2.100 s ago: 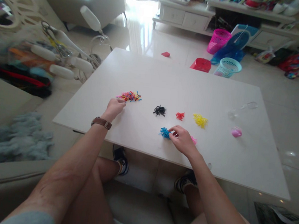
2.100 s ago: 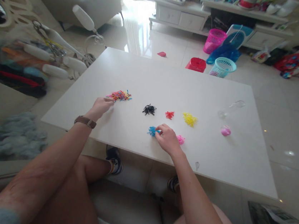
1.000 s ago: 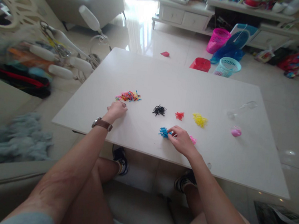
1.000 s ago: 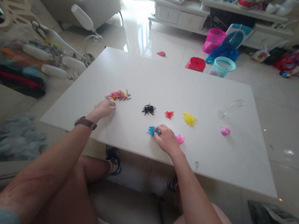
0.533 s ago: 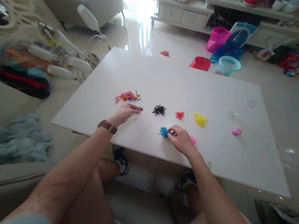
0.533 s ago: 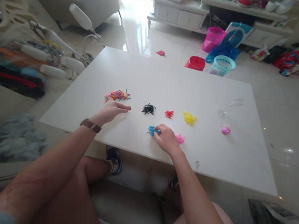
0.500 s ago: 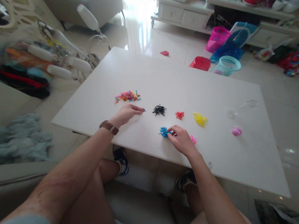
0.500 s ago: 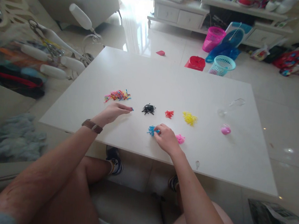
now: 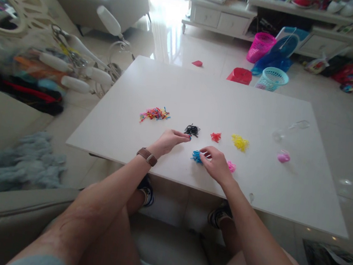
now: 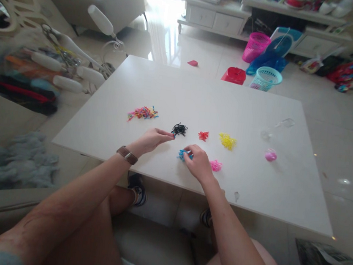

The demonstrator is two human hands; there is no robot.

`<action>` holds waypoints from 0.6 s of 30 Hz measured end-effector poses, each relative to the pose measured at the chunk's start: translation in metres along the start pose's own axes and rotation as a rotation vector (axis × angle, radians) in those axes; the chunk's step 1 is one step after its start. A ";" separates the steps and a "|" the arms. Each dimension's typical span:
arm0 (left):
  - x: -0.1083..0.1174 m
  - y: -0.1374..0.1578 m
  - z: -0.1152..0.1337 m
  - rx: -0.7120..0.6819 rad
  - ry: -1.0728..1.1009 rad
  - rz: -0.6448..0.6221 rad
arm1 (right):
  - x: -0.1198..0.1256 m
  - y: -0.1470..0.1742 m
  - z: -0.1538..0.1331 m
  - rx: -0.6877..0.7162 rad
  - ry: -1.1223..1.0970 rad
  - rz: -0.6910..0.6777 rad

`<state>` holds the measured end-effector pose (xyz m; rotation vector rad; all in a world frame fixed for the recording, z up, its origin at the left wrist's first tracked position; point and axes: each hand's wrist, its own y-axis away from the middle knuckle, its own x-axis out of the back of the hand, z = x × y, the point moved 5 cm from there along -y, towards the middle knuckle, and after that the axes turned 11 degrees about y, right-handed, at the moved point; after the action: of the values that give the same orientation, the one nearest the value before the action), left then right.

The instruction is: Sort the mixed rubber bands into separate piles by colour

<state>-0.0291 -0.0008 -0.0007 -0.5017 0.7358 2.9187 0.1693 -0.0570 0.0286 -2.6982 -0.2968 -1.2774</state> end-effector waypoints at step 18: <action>-0.044 0.011 -0.009 -0.025 -0.191 -0.223 | 0.015 0.000 -0.001 -0.150 -0.152 0.226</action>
<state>0.0133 -0.0154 0.0116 -0.2809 0.5788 2.7214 0.1781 -0.0558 0.0412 -2.8587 0.0910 -1.0743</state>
